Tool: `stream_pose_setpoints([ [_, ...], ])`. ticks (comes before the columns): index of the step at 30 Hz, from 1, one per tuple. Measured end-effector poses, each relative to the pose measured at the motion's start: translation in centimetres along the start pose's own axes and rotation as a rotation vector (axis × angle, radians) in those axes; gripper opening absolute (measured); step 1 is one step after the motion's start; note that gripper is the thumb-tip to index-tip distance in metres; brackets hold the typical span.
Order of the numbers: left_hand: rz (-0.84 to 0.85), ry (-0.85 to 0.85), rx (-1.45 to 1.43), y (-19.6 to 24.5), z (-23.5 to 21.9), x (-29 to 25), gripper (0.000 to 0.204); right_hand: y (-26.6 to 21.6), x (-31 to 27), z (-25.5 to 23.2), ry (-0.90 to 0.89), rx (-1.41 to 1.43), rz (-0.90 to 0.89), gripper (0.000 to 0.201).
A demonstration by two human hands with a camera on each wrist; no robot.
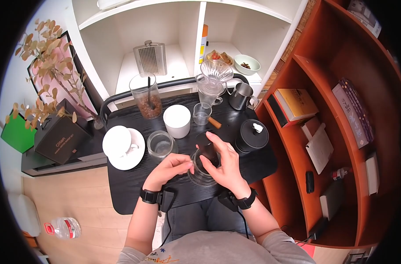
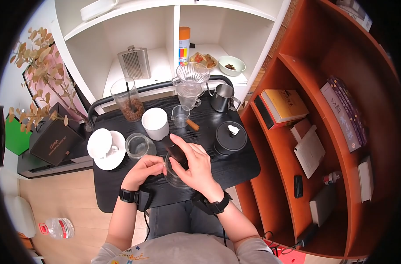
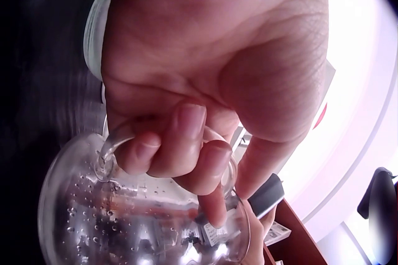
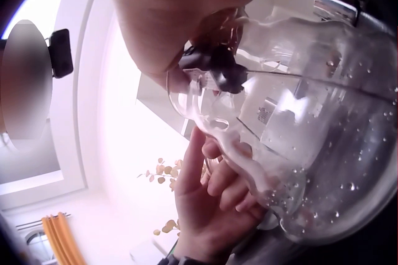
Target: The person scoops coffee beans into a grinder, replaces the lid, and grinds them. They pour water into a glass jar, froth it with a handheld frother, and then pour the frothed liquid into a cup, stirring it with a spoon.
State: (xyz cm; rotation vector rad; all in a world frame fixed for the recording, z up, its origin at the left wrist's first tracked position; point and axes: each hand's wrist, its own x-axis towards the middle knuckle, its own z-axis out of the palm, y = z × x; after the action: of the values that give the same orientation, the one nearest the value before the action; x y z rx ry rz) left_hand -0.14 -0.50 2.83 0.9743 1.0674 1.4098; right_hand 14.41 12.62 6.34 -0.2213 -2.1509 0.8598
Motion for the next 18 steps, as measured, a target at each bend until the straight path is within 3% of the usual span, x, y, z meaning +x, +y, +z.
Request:
stream_pose_setpoints([
  [2,0.002,0.000,0.008,0.0,0.0,0.0,0.023,0.2,-0.2,0.3,0.032,-0.013,-0.059,0.047],
  [5,0.003,0.015,0.016,0.3,0.2,0.0,0.023,1.4,-1.2,1.2,0.137,0.109,0.011,0.043],
  [7,-0.002,0.005,0.015,0.2,0.0,0.0,0.023,1.6,-1.0,1.2,0.145,0.183,-0.133,0.046],
  [10,0.002,-0.001,0.020,0.1,0.0,0.0,0.024,1.4,-1.2,1.6,0.175,0.233,-0.154,0.051],
  [18,-0.013,0.014,0.036,0.1,0.1,0.0,0.025,1.0,-1.0,1.0,0.102,0.296,-0.015,0.059],
])
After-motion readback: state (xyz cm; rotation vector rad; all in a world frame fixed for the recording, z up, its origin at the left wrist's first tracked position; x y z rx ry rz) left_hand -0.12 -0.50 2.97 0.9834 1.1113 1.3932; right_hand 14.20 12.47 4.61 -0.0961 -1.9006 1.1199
